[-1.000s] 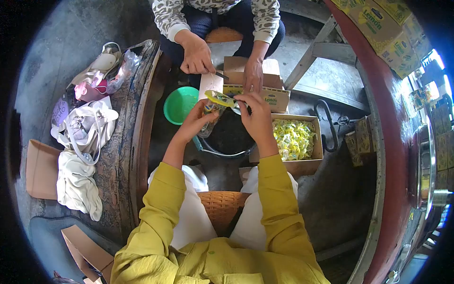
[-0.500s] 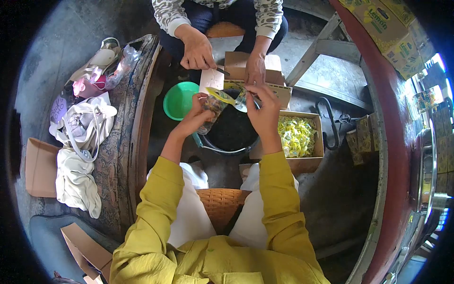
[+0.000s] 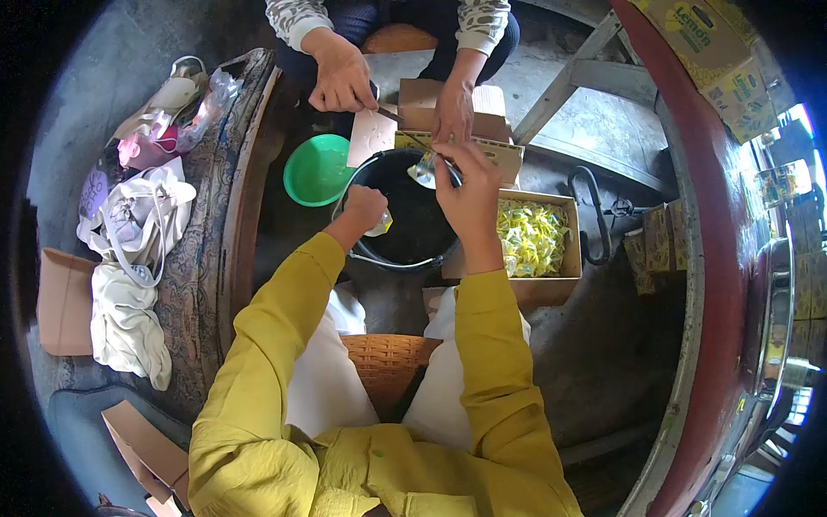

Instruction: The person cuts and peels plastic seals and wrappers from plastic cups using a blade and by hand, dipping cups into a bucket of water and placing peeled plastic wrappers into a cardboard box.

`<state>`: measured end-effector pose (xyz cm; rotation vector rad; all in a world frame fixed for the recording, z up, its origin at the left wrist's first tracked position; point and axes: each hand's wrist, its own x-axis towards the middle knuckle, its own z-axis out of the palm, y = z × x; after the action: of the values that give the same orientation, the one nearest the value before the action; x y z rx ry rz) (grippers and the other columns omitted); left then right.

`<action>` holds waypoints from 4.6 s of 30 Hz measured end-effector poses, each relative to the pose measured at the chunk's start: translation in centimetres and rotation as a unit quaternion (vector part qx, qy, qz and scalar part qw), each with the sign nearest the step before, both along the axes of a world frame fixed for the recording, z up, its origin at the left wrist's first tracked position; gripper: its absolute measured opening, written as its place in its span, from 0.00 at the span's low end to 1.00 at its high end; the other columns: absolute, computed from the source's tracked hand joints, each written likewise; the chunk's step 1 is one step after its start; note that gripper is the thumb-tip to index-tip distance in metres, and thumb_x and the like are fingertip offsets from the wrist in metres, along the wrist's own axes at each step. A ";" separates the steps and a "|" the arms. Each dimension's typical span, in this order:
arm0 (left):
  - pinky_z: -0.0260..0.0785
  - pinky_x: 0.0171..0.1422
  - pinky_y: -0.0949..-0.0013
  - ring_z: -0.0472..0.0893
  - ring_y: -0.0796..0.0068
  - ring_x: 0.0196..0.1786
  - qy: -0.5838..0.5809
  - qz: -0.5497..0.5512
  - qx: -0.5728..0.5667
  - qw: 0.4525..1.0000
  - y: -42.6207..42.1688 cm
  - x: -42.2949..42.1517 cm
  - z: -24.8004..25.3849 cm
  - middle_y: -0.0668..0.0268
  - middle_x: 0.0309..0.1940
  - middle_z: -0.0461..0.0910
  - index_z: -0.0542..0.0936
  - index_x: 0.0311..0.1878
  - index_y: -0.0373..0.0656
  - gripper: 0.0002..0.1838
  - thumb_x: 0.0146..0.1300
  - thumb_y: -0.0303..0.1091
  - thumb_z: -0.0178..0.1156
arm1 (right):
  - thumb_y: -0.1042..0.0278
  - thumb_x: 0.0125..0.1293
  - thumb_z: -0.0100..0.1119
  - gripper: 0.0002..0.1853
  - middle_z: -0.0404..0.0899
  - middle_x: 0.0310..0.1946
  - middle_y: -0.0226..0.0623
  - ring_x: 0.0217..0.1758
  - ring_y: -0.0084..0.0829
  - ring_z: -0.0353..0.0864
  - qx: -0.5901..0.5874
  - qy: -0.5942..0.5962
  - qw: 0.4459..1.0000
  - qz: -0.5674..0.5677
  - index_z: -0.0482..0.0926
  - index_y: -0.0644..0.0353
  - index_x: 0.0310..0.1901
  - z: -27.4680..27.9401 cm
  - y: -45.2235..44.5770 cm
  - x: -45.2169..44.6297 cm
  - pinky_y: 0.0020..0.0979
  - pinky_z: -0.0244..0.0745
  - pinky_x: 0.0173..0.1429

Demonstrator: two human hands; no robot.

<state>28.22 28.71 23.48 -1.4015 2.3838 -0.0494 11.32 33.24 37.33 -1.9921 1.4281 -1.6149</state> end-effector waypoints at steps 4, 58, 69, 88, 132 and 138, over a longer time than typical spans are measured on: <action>0.67 0.34 0.65 0.81 0.67 0.36 0.023 -0.007 0.025 0.999 -0.2 0.3 0.2 0.65 0.31 0.81 0.82 0.28 0.50 0.06 0.49 0.33 0.57 | 0.82 0.49 0.57 0.09 0.75 0.27 0.42 0.30 0.38 0.77 -0.016 0.008 1.000 0.001 0.78 0.63 0.34 -0.2 -0.2 0.1 0.30 0.71 0.34; 0.67 0.47 0.67 0.74 0.62 0.40 0.677 0.066 -0.081 0.729 7.7 5.4 14.9 0.58 0.38 0.73 0.68 0.47 0.38 0.31 0.37 0.30 0.69 | 0.81 0.41 0.56 0.13 0.76 0.29 0.35 0.36 0.35 0.76 -0.143 0.187 0.970 0.059 0.79 0.60 0.32 2.2 1.3 2.7 0.35 0.70 0.40; 0.68 0.47 0.67 0.75 0.64 0.41 0.655 0.064 -0.109 0.745 7.4 5.1 14.9 0.58 0.39 0.75 0.69 0.48 0.39 0.32 0.36 0.29 0.70 | 0.82 0.48 0.54 0.22 0.77 0.27 0.37 0.31 0.35 0.76 -0.123 0.202 0.971 0.024 0.74 0.60 0.49 2.2 1.8 3.0 0.34 0.70 0.39; 0.69 0.40 0.72 0.77 0.71 0.37 0.737 0.004 -0.125 0.664 10.2 6.9 20.1 0.63 0.35 0.75 0.72 0.44 0.39 0.29 0.32 0.28 0.71 | 0.80 0.47 0.55 0.24 0.78 0.32 0.37 0.30 0.31 0.79 -0.253 0.266 0.927 0.077 0.71 0.64 0.51 10.1 5.3 3.9 0.27 0.75 0.33; 0.71 0.41 0.75 0.78 0.76 0.37 0.776 -0.063 -0.038 0.626 13.0 5.5 22.9 0.62 0.36 0.76 0.70 0.46 0.35 0.32 0.33 0.27 0.71 | 0.72 0.48 0.55 0.05 0.79 0.32 0.39 0.37 0.34 0.81 -0.303 0.354 0.878 0.111 0.69 0.61 0.25 15.2 9.0 1.8 0.30 0.79 0.37; 0.70 0.39 0.76 0.78 0.78 0.35 0.773 -0.062 -0.006 0.631 13.3 6.2 23.2 0.63 0.34 0.77 0.71 0.46 0.35 0.31 0.34 0.29 0.71 | 0.72 0.50 0.55 0.05 0.80 0.32 0.39 0.37 0.34 0.81 -0.291 0.364 0.878 0.110 0.70 0.61 0.26 15.0 9.3 1.7 0.30 0.79 0.38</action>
<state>34.40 41.98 46.68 -1.4086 3.6151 1.8180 13.05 42.50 52.32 -3.2210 0.8428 -1.3430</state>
